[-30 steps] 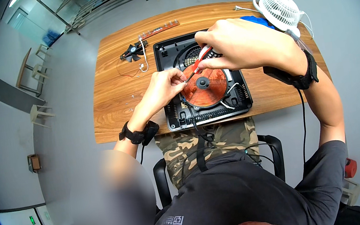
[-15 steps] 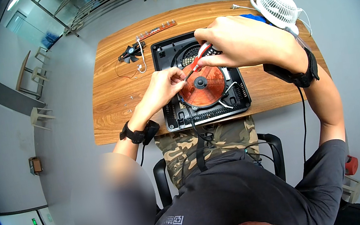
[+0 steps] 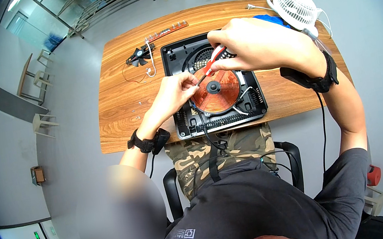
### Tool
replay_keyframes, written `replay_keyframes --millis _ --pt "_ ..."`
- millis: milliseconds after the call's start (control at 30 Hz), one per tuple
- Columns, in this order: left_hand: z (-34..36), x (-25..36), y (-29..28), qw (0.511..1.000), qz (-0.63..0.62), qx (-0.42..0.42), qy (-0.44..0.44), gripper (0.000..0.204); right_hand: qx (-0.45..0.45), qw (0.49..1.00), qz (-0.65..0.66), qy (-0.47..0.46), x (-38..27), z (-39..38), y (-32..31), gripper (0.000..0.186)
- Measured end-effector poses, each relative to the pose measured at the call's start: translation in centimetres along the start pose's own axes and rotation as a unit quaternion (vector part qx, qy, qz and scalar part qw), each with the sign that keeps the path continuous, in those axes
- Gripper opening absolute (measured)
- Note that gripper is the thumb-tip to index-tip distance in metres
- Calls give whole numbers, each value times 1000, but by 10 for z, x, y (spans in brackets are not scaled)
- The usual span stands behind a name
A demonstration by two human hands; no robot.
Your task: The person uses a screwdriver to remove screws from a disassembled electronic device on a wooden table, then handles internal components and wires. The person continues to manipulate the device's internal parts and wires throughout the clip.
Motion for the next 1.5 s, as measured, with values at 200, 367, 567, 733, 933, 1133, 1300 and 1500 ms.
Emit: replay_keyframes --millis 200,367,567,733,933,1133,1300,1500 --pt "1 2 6 1000 -17 -17 11 28 -37 998 -5 45 9 0 1 47" --pt "3 25 11 997 12 -12 77 42 1 999 35 -19 12 -7 0 45" --pt "14 38 20 994 9 -31 107 39 -23 999 47 -1 17 -19 -15 38" --pt "31 44 29 986 83 -29 141 50 -20 999 37 28 31 -31 -27 35" --pt "46 21 57 949 226 -95 200 72 -3 999 -16 50 65 -43 -21 33" --pt "45 16 71 945 231 -168 160 72 -9 998 4 62 83 -45 -13 34" --pt "49 18 69 948 227 -175 135 74 -14 997 9 71 88 -42 -9 36" --pt "53 16 71 946 237 -179 126 73 -37 997 33 66 93 -37 -1 36"
Point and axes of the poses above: each hand's wrist, its own z-axis towards the middle knuckle, its own y-axis out of the palm, x = y × z, the point moved 8 cm from there along z, towards the middle knuckle, and after that the axes turned 1 degree about -y, right-handed, at the moved point
